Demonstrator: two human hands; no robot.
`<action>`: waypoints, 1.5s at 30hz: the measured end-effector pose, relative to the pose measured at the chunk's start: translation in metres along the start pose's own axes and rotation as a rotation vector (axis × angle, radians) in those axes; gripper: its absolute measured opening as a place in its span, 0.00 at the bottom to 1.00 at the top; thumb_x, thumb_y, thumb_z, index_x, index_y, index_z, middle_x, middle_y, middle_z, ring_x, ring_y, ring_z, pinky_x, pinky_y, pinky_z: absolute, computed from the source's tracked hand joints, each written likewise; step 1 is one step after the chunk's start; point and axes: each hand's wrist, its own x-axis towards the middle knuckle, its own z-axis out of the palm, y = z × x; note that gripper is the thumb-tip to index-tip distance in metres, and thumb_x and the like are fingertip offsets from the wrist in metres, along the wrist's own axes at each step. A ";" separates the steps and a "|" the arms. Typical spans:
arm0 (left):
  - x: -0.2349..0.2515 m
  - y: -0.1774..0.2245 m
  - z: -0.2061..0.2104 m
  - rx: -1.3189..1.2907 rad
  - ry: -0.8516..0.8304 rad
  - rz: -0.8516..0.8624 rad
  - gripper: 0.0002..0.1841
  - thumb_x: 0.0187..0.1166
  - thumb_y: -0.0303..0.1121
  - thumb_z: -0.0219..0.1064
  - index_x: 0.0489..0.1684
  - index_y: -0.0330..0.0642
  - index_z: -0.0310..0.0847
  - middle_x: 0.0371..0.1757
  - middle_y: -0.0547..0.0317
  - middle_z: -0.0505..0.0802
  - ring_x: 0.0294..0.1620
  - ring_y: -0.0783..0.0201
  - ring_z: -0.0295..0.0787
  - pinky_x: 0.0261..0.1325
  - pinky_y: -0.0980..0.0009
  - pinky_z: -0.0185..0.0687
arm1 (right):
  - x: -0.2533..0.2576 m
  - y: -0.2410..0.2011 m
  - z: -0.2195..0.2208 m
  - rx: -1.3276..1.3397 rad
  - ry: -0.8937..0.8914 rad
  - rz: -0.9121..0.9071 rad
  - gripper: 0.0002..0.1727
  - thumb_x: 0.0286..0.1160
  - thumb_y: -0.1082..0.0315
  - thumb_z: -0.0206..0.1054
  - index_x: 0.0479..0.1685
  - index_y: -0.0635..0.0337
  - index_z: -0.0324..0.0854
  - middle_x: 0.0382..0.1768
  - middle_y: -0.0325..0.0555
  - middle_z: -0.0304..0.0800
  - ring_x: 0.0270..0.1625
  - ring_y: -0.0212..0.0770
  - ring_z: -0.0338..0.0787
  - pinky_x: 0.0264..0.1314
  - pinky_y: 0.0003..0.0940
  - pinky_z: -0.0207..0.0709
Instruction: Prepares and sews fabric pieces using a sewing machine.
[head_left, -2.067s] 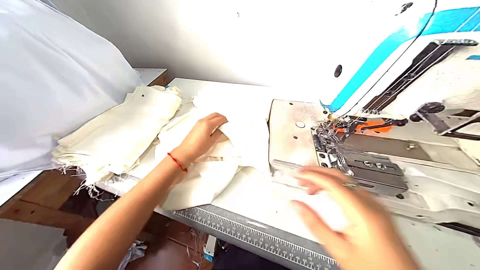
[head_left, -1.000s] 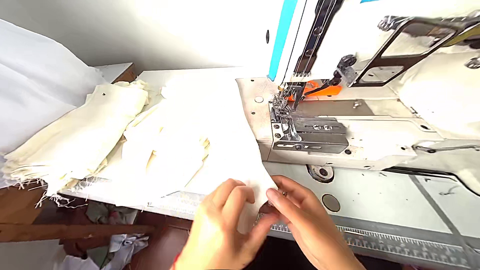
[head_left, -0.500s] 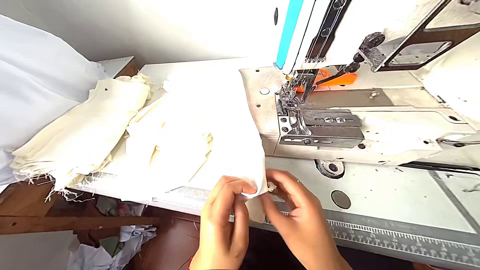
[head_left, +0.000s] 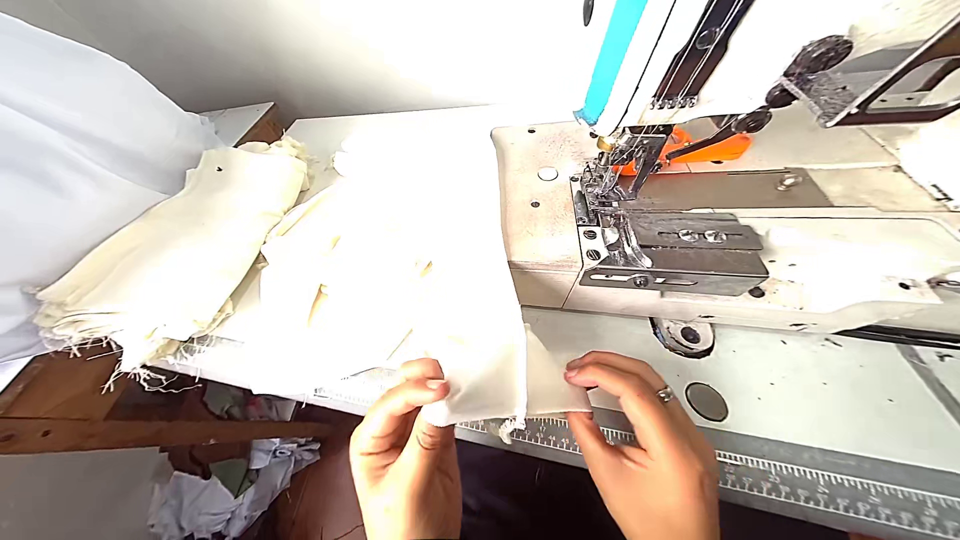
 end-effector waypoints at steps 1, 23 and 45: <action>-0.001 0.002 0.000 -0.062 -0.026 -0.060 0.09 0.81 0.34 0.69 0.49 0.51 0.97 0.50 0.67 0.97 0.55 0.75 0.93 0.60 0.77 0.88 | 0.001 0.003 -0.002 0.059 0.027 0.033 0.08 0.69 0.71 0.71 0.45 0.51 0.83 0.48 0.36 0.88 0.54 0.23 0.88 0.57 0.13 0.81; 0.044 0.024 -0.047 0.609 -0.607 0.224 0.11 0.83 0.42 0.70 0.54 0.51 0.91 0.42 0.69 0.90 0.48 0.81 0.86 0.53 0.86 0.80 | 0.033 0.015 -0.019 0.343 -0.261 -0.074 0.13 0.82 0.53 0.70 0.60 0.39 0.88 0.46 0.27 0.86 0.52 0.17 0.84 0.56 0.11 0.77; 0.150 -0.025 0.086 1.347 -0.654 0.490 0.09 0.83 0.36 0.69 0.42 0.43 0.95 0.39 0.54 0.93 0.32 0.56 0.91 0.28 0.56 0.82 | 0.056 -0.027 0.002 0.551 -0.143 0.442 0.16 0.91 0.66 0.55 0.33 0.58 0.84 0.23 0.29 0.91 0.26 0.20 0.87 0.31 0.15 0.81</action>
